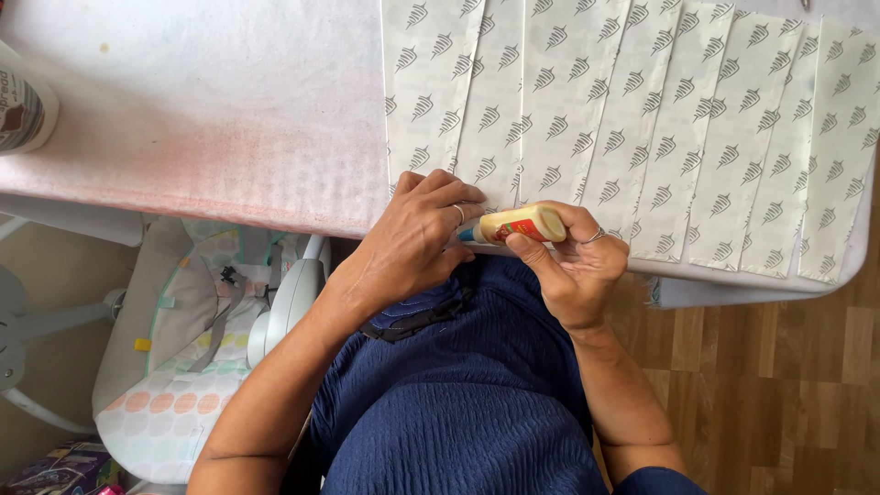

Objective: The person applies glue to paper strips and presses them together by hand on a table.

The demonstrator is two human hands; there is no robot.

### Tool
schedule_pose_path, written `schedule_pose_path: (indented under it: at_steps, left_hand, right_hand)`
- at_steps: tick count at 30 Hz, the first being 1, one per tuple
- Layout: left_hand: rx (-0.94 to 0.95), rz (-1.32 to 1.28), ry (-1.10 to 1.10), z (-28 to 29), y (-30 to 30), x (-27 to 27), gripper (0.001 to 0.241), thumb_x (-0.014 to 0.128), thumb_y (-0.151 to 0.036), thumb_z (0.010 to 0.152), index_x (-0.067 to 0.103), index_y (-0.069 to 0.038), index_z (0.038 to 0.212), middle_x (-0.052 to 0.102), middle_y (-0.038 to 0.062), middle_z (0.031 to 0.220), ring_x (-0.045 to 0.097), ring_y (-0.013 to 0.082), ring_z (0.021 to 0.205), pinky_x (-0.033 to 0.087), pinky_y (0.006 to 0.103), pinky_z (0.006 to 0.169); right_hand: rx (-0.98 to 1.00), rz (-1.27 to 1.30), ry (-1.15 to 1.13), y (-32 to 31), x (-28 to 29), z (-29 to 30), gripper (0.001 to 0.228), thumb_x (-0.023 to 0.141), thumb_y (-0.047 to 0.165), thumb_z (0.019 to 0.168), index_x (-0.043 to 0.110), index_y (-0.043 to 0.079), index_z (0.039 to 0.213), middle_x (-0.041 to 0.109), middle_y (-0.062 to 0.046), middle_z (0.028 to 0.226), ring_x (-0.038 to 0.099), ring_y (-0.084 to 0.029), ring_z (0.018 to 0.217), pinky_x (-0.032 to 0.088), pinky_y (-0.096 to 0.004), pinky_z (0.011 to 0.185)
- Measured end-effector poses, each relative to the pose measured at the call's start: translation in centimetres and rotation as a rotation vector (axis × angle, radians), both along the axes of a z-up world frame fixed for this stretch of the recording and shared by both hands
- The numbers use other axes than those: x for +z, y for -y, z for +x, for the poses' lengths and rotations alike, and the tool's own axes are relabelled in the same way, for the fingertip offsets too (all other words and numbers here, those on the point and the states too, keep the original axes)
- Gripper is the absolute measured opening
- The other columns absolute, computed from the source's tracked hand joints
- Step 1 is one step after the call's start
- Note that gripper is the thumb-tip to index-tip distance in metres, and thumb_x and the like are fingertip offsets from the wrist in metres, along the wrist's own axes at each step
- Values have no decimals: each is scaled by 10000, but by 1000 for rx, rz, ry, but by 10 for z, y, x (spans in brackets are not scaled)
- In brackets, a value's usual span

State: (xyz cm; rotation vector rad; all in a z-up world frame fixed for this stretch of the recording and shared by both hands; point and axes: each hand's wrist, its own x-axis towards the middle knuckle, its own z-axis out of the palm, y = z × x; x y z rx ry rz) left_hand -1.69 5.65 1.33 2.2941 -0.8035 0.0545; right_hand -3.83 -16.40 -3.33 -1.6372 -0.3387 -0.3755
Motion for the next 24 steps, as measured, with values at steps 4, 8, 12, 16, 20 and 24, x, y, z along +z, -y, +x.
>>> schedule_pose_path:
  at_steps: [4, 8, 12, 16, 20, 24]
  left_hand:
    - [5, -50, -1, 0, -1, 2, 352, 861, -187, 760, 742, -12, 1041, 714, 72, 1080, 599, 267, 1089, 384, 395, 911]
    - [36, -50, 21, 1, 2, -6, 273, 838, -162, 797, 748, -22, 1014, 718, 56, 1052, 605, 246, 1070, 386, 376, 914]
    - [69, -55, 27, 2, 5, -9, 229, 848, -126, 788, 751, -26, 970, 717, 47, 1007, 609, 236, 1034, 393, 371, 905]
    - [69, -71, 48, 3, 7, -10, 122, 796, -71, 820, 753, -17, 920, 714, 44, 968, 609, 237, 1007, 396, 379, 898]
    - [96, -99, 70, 1, 9, -8, 80, 670, -5, 895, 738, -35, 867, 711, 31, 937, 617, 234, 977, 401, 359, 870]
    - [100, -113, 90, 1, 9, -9, 208, 560, 32, 936, 720, -58, 838, 709, 17, 941, 618, 228, 969, 402, 347, 849]
  right_hand:
    - [-5, -3, -16, 10, 7, -5, 296, 829, -98, 795, 643, -145, 1020, 721, -254, 928, 720, -272, 971, 579, -425, 839]
    - [-86, 36, -45, 34, 11, -13, 294, 798, -78, 834, 616, -133, 1059, 703, -248, 968, 691, -252, 990, 583, -415, 874]
    - [-165, 50, 0, 52, -5, -14, 344, 806, -37, 841, 594, -144, 1090, 687, -268, 1003, 699, -283, 1003, 575, -414, 904]
    - [-123, 9, -23, 18, 10, -12, 321, 811, -30, 840, 619, -132, 1076, 708, -245, 995, 713, -272, 999, 577, -405, 886]
    - [-74, 5, -18, 6, -4, -6, 308, 818, -50, 827, 631, -148, 1051, 718, -252, 966, 721, -281, 968, 584, -418, 840]
    - [-61, -1, -10, 8, -13, -4, 314, 813, -49, 837, 628, -156, 1067, 715, -257, 979, 713, -269, 980, 579, -415, 827]
